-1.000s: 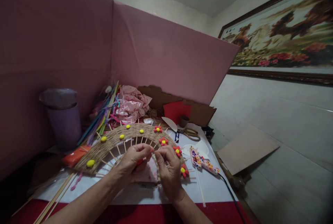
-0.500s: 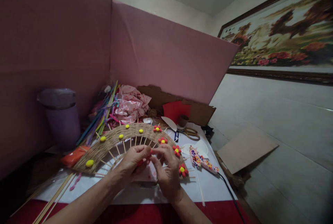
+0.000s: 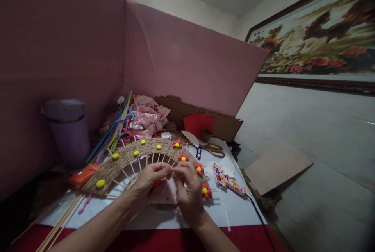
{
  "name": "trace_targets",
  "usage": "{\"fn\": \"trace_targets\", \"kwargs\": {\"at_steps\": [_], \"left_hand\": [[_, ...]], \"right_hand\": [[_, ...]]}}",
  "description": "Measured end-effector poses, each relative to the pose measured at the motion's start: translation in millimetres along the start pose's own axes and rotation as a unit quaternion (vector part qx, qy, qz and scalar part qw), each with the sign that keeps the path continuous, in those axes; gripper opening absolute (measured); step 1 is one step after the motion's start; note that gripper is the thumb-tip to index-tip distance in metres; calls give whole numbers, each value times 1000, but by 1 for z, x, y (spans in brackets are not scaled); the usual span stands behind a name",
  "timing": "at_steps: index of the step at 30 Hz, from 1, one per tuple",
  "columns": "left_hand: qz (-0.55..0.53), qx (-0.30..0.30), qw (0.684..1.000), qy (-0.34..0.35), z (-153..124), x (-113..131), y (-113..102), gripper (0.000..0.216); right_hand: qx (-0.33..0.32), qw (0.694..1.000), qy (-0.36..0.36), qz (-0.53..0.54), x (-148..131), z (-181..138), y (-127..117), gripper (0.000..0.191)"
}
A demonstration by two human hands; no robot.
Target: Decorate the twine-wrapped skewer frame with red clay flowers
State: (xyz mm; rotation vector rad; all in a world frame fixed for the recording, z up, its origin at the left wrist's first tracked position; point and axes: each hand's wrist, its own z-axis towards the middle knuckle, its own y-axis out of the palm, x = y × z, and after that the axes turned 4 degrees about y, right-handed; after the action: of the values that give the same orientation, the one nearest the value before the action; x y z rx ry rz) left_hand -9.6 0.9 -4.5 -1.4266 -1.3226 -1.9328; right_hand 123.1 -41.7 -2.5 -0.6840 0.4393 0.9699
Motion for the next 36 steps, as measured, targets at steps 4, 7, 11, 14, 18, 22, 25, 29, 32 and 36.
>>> {"fn": "trace_targets", "kwargs": {"at_steps": [4, 7, 11, 14, 18, 22, 25, 29, 32, 36], "left_hand": [[7, 27, 1000, -9, 0, 2, 0, 28], [12, 55, 998, -6, 0, 4, 2, 30], [6, 68, 998, 13, 1, 7, 6, 33], [5, 75, 997, 22, 1, 7, 7, 33], [32, 73, 997, 17, 0, 6, 7, 33], [29, 78, 996, 8, 0, 7, 6, 33], [28, 78, 997, -2, 0, 7, 6, 35], [34, 81, 996, 3, -1, 6, 6, 35], [54, 62, 997, -1, -2, 5, 6, 33], [48, 59, 997, -3, -2, 6, 6, 33]], "right_hand": [[13, 1000, 13, 0, -1, -1, 0, 7], [25, 999, 24, -5, 1, -1, 1, 3], [8, 1000, 22, -13, 3, -1, 3, 6], [11, 1000, 19, -10, 3, 0, 3, 6], [18, 1000, 12, -8, 2, 0, 2, 7], [10, 1000, 21, -14, 3, -1, 1, 8], [18, 1000, 8, -23, 5, -1, 1, 6], [37, 999, -19, -19, 7, -1, 3, 6], [34, 999, -9, -21, 6, -1, 2, 5], [19, 1000, 11, -22, 5, -1, 1, 8]]}}
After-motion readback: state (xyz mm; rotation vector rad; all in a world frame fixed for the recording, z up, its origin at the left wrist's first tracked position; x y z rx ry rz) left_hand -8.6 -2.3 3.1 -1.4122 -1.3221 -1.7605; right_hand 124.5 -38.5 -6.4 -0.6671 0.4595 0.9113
